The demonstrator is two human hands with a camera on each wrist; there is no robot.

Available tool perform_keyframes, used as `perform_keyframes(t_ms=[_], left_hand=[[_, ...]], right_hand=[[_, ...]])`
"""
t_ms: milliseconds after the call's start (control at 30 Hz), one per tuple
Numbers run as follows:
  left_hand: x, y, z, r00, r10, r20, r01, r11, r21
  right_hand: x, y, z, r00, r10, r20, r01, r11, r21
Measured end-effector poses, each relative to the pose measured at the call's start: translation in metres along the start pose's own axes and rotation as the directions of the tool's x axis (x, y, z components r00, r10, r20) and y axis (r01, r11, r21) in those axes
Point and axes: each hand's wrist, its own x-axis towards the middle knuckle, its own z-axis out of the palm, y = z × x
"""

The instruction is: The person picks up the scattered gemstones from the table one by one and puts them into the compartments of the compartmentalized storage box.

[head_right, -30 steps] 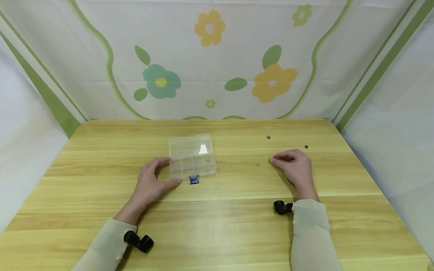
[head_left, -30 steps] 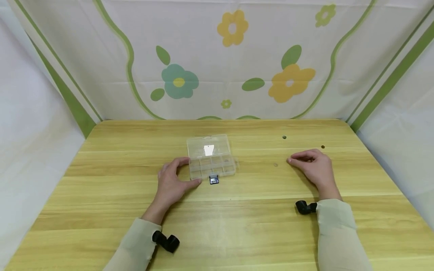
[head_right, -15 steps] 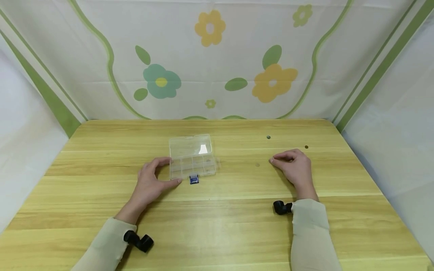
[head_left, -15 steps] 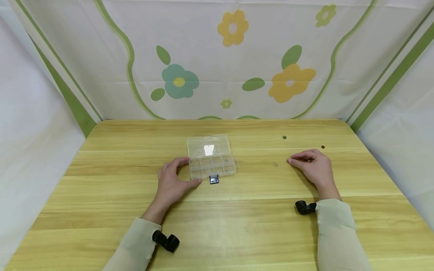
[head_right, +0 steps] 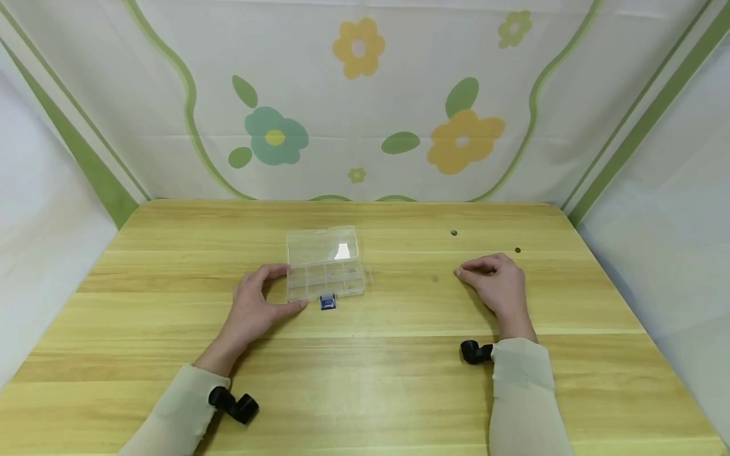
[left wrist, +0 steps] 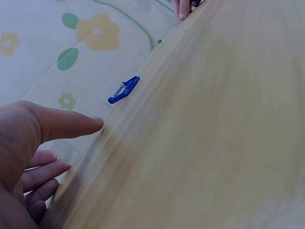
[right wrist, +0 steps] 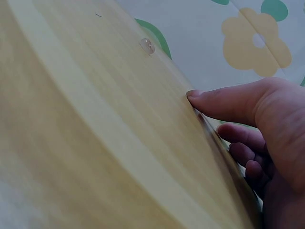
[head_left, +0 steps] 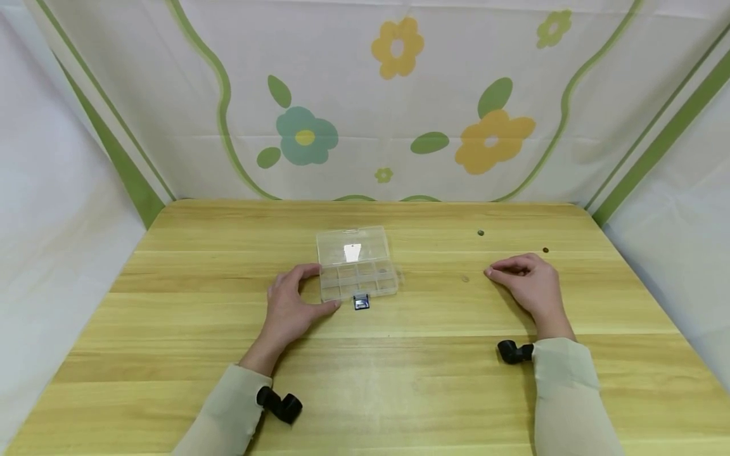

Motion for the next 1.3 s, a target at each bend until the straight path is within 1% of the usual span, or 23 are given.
perform_keyframes(t_ms=[300, 600, 1300], left_hand=[[0.0002, 0.0009, 0.0001, 1.000, -0.002, -0.005, 0.002, 1.000, 0.000], [0.0024, 0.0010, 0.0040, 1.000, 0.002, 0.005, -0.002, 1.000, -0.010], [0.0015, -0.0010, 0.0019, 1.000, -0.016, -0.007, 0.016, 1.000, 0.003]], right_hand=[[0.0005, 0.0004, 0.0002, 1.000, -0.012, -0.001, 0.012, 1.000, -0.007], [-0.0020, 0.0049, -0.0039, 1.000, 0.007, -0.011, -0.007, 1.000, -0.007], [0.0012, 0.0017, 0.0001, 1.000, 0.009, 0.014, -0.009, 1.000, -0.003]])
